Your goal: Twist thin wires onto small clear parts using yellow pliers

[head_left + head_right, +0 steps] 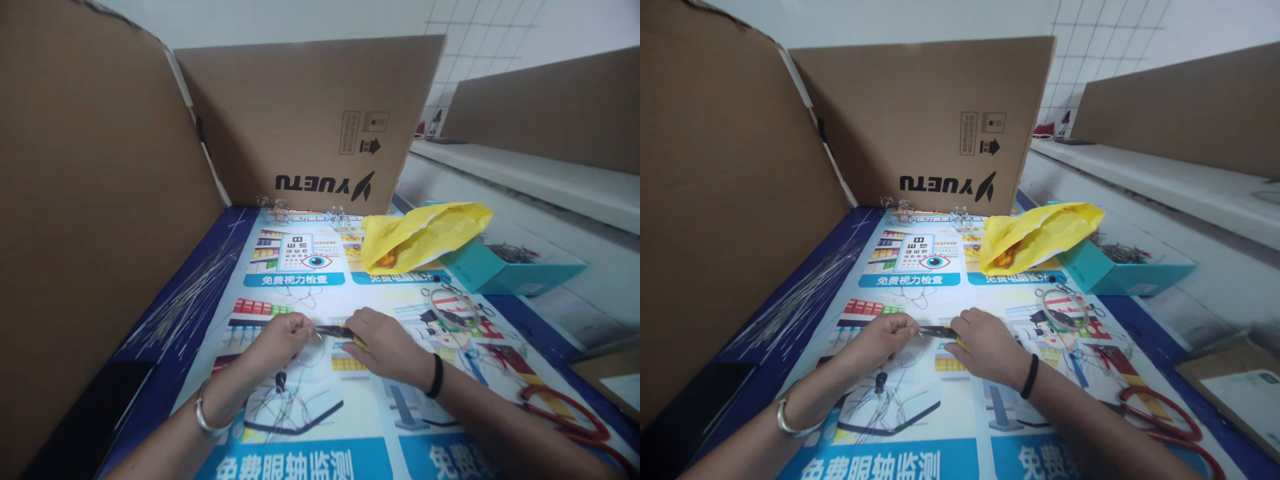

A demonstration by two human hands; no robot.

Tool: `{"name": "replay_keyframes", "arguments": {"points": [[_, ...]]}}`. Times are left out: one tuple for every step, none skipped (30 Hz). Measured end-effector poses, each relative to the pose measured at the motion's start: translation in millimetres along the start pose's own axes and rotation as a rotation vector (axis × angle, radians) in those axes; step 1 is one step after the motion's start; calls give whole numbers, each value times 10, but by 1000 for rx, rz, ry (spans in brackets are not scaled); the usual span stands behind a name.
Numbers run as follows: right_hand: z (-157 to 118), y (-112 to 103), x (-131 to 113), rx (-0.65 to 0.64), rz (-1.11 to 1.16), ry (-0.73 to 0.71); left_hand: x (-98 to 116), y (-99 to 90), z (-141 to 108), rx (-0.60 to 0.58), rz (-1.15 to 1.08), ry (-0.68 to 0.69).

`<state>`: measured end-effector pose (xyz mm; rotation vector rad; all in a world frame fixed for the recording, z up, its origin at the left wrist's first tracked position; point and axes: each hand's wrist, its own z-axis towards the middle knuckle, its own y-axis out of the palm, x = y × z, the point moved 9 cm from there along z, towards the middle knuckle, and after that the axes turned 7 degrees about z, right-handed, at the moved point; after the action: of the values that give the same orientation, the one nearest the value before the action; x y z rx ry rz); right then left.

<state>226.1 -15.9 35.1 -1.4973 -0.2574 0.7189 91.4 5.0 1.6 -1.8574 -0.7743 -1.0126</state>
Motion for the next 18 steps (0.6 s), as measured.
{"name": "replay_keyframes", "arguments": {"points": [[-2,-2,-6,3,-5,8,-3,0,4,9,1,5],[-4,-3,-13,8,-10,16,-9,3,8,17,-1,6],[-6,-2,-21,11,-16,21,-17,6,12,25,-5,7],[-8,0,-30,15,-23,26,-25,7,15,35,-8,7],[-9,4,-39,18,-31,29,-31,7,17,46,-8,7],[-10,10,-48,19,-38,29,-35,6,18,55,-7,9],[-10,18,-54,20,-44,29,-37,6,18,62,-7,11],[-11,24,-57,20,-50,30,-38,6,17,67,-7,13],[-12,29,-57,21,-57,31,-38,7,17,70,-8,15],[-12,33,-56,23,-65,32,-39,9,16,69,-10,15],[-12,36,-55,25,-75,31,-39,11,16,68,-12,15],[-12,37,-53,27,-87,31,-39,12,16,68,-12,14],[-11,38,-52,28,-98,30,-40,11,17,70,-11,13],[-10,38,-51,29,-107,30,-42,10,18,72,-7,11],[-10,37,-49,28,-113,32,-45,6,21,76,-2,9],[-9,38,-47,27,-115,36,-47,4,24,78,4,9],[-9,39,-46,23,-114,39,-48,3,28,77,9,11],[-8,41,-46,19,-110,41,-48,3,32,74,12,14]]}}
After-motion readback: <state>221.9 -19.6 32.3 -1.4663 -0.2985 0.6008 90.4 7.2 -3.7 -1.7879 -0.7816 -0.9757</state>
